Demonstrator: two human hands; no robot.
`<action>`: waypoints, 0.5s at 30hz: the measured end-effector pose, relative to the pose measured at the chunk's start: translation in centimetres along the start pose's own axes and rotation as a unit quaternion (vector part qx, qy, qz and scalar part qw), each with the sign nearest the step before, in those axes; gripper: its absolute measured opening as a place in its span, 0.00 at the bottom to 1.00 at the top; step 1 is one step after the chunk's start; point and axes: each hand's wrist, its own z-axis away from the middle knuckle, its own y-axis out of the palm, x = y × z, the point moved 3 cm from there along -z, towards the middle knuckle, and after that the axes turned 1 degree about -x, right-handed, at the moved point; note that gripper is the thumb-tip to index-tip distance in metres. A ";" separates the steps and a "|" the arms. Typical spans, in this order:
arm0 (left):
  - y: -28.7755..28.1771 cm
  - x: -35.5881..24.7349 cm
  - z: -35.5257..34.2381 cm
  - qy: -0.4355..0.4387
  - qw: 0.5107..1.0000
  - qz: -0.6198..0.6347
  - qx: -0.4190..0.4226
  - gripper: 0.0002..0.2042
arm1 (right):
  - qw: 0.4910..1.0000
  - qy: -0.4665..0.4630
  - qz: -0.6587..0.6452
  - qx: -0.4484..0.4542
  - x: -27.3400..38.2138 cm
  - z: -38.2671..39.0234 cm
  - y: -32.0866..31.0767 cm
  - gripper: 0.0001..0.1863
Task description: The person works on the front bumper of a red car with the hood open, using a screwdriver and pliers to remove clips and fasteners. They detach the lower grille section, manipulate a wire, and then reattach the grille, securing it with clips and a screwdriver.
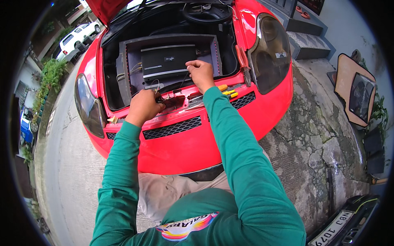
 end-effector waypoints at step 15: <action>1.3 -1.5 1.3 -0.072 0.997 -0.018 -0.034 0.18 | 1.000 -0.014 -0.003 0.011 0.2 0.5 0.0 0.10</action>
